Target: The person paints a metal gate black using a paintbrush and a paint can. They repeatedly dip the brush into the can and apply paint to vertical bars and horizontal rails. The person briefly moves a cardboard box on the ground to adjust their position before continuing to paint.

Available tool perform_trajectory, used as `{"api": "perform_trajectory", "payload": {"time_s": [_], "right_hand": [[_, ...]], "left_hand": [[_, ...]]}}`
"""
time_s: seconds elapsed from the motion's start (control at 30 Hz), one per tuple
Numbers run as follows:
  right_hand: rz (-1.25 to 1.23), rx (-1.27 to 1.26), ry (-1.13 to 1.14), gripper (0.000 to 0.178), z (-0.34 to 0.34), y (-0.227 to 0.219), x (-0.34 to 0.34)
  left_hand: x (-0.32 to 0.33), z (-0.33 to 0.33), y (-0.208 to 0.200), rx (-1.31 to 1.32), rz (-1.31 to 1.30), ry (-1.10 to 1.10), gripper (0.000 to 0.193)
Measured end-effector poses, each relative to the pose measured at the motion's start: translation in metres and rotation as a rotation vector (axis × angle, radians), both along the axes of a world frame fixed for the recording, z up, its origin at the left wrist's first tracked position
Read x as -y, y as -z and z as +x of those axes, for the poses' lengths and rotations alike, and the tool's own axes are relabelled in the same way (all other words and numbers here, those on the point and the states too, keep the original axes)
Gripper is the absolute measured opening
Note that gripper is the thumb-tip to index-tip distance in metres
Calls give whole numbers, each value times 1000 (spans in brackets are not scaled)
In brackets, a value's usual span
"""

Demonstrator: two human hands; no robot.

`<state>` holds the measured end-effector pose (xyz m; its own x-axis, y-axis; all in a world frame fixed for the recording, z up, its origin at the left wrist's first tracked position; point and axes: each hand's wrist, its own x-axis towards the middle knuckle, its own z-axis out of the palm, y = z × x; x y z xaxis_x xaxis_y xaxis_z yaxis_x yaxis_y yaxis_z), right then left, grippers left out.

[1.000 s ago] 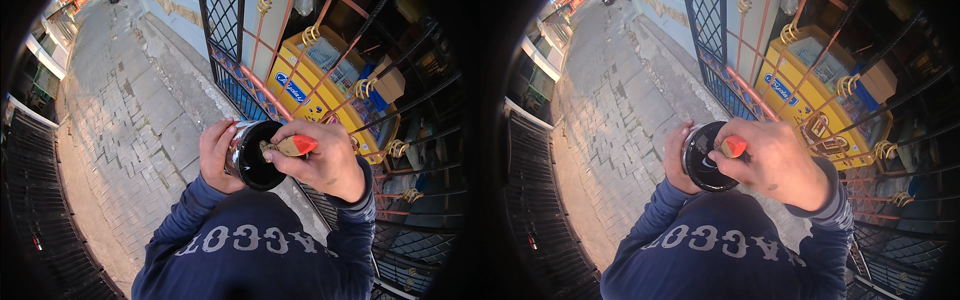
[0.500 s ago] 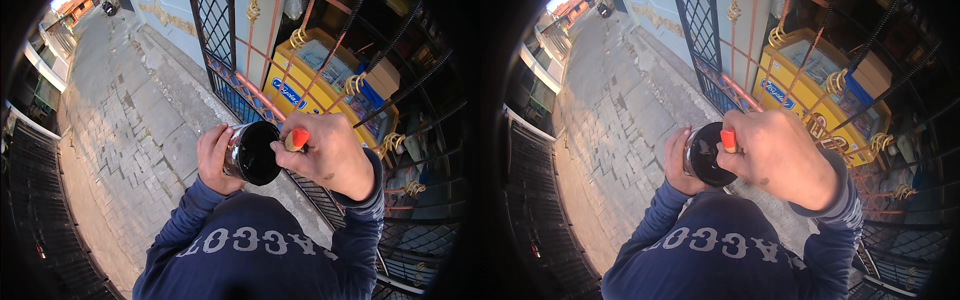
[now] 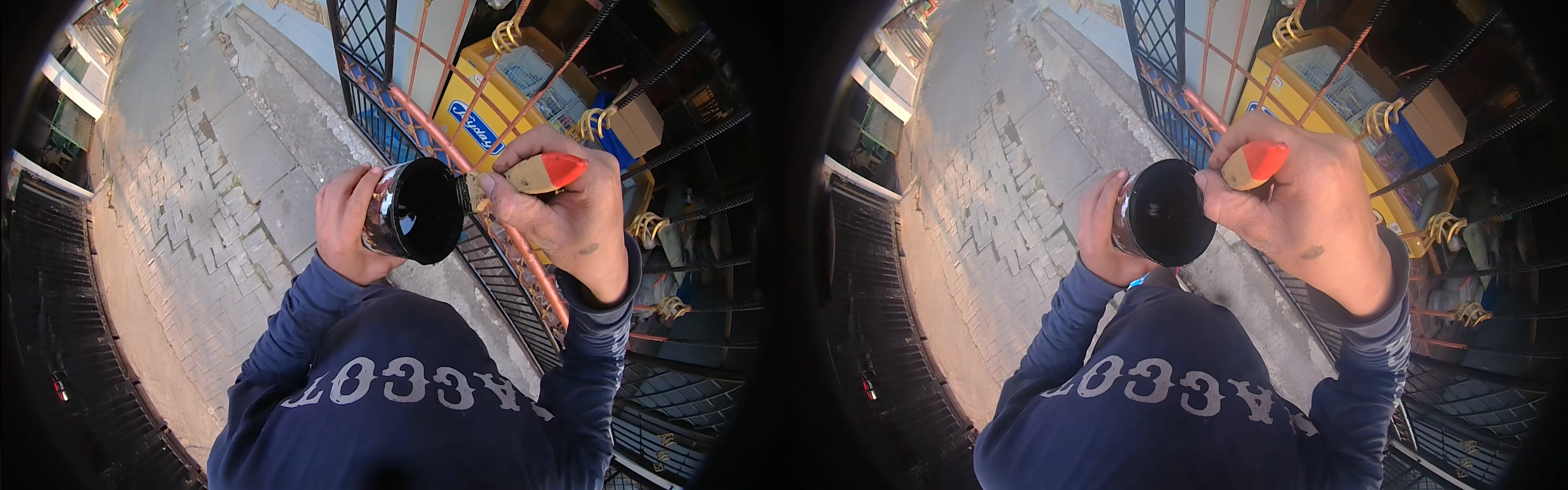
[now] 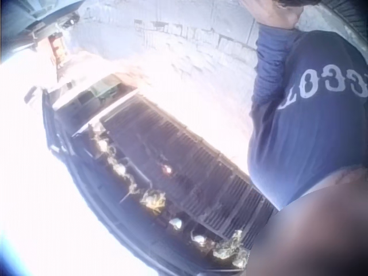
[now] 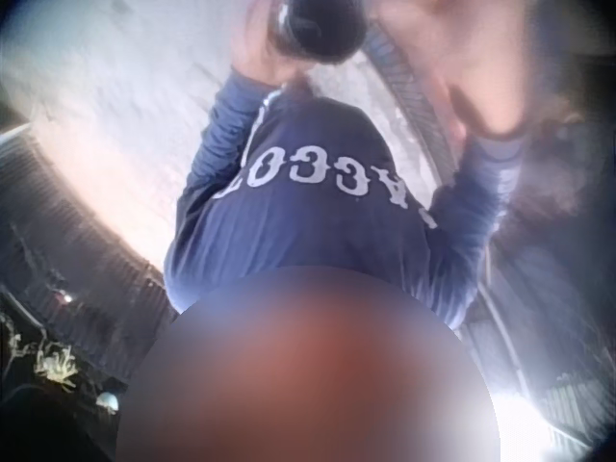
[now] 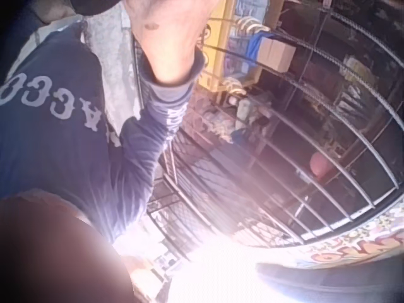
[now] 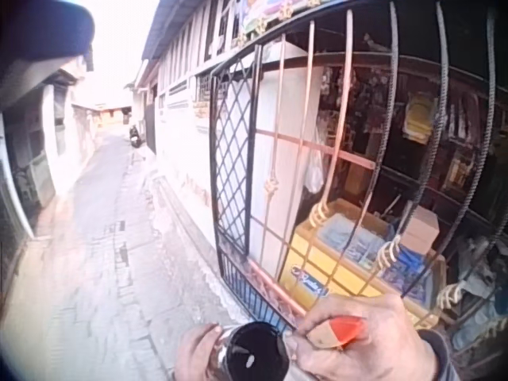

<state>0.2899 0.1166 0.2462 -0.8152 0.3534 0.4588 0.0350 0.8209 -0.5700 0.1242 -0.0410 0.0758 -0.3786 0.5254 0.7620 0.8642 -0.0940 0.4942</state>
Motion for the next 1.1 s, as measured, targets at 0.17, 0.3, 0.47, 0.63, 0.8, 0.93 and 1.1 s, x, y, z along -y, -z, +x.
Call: {"api": "perform_trajectory", "payload": {"time_s": [0.17,0.3,0.47,0.63,0.8,0.93,1.1], "right_hand": [[-43,136,-409,18,-12,12,-17],[-78,275,-553,16,-15,18,-30],[-205,332,-457,16,-15,17,-37],[-167,237,-421,14,-15,27,-37],[-241,260,-353,12,3,20,-43],[-306,190,-214,13,13,13,-41],[-246,165,-236,13,15,30,-40]], "left_hand": [[6,-7,10,17,-41,-16,98],[12,-8,15,55,-75,-41,97],[14,-6,20,70,-88,-74,98],[11,-7,22,64,-105,-55,99],[-4,-12,22,74,-110,2,97],[-15,-17,19,78,-134,44,98],[-35,-27,16,66,-113,149,101]]}}
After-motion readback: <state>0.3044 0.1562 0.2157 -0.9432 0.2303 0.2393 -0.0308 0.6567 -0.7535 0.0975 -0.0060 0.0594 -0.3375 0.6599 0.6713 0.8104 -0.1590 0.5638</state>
